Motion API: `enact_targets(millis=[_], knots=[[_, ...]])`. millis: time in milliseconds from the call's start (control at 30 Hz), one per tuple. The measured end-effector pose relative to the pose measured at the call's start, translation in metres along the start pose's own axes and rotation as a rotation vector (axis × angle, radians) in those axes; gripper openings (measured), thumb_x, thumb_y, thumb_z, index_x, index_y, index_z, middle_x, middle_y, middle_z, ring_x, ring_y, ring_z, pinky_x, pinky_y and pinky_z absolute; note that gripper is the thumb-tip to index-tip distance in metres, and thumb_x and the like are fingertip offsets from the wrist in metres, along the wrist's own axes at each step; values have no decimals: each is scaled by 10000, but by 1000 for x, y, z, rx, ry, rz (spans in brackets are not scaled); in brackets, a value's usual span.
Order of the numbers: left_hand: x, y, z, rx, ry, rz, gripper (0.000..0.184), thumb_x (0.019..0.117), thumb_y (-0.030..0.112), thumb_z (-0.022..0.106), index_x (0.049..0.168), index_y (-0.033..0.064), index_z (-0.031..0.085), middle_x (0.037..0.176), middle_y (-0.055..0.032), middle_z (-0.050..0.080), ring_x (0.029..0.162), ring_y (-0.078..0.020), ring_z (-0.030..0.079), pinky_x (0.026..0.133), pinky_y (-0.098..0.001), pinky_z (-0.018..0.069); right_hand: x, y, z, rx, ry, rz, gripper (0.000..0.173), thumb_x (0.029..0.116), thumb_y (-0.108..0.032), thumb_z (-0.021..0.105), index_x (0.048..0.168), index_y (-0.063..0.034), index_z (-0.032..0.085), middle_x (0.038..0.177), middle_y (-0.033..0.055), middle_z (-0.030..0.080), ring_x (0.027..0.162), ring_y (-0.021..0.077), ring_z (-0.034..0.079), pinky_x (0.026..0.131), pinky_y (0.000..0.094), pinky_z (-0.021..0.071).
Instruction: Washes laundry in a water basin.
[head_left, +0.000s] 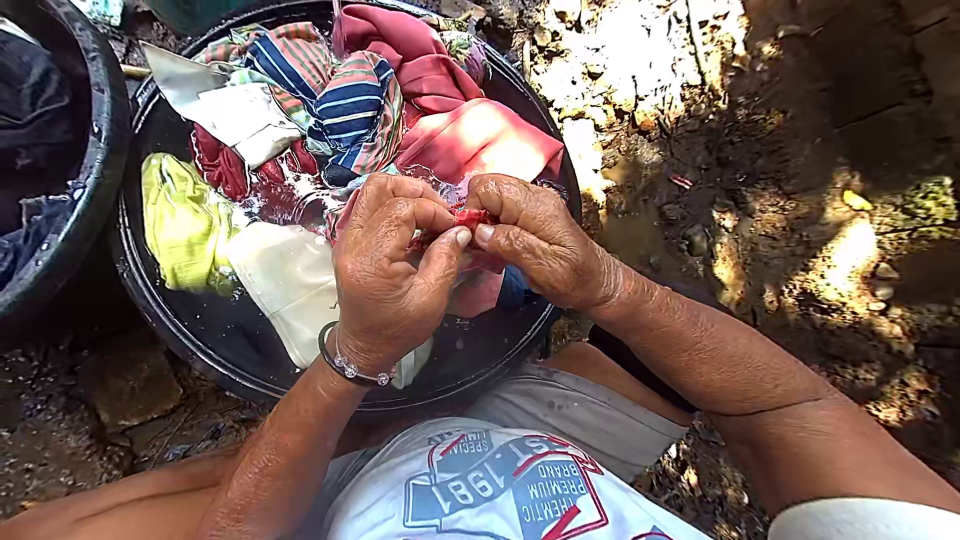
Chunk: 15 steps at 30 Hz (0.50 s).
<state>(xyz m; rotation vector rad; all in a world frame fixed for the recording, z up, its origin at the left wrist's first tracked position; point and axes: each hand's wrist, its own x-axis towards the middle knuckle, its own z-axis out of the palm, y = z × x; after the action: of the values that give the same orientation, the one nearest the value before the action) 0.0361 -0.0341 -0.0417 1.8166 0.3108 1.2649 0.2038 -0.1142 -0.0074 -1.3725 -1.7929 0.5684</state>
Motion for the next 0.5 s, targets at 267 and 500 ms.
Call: enact_targets(millis=[267,500], knots=[[-1,-3,-6,-91,24,-38,10,894,2,672,885,0,670,1030,-84,640,1075,-144,613,938,-267,520,2,7,-1,-6,-17,-21,225,968,-23,420,882,29,622,882,80,564,880,84,557,781,190,450],[-3,-5,-6,-57,-16,-66,52,889,12,669,925,-20,687,1052,-95,642,1078,-136,617,944,-258,524,0,6,1,-57,-10,-23,213,993,-37,424,894,20,603,868,79,553,856,88,552,764,191,445]])
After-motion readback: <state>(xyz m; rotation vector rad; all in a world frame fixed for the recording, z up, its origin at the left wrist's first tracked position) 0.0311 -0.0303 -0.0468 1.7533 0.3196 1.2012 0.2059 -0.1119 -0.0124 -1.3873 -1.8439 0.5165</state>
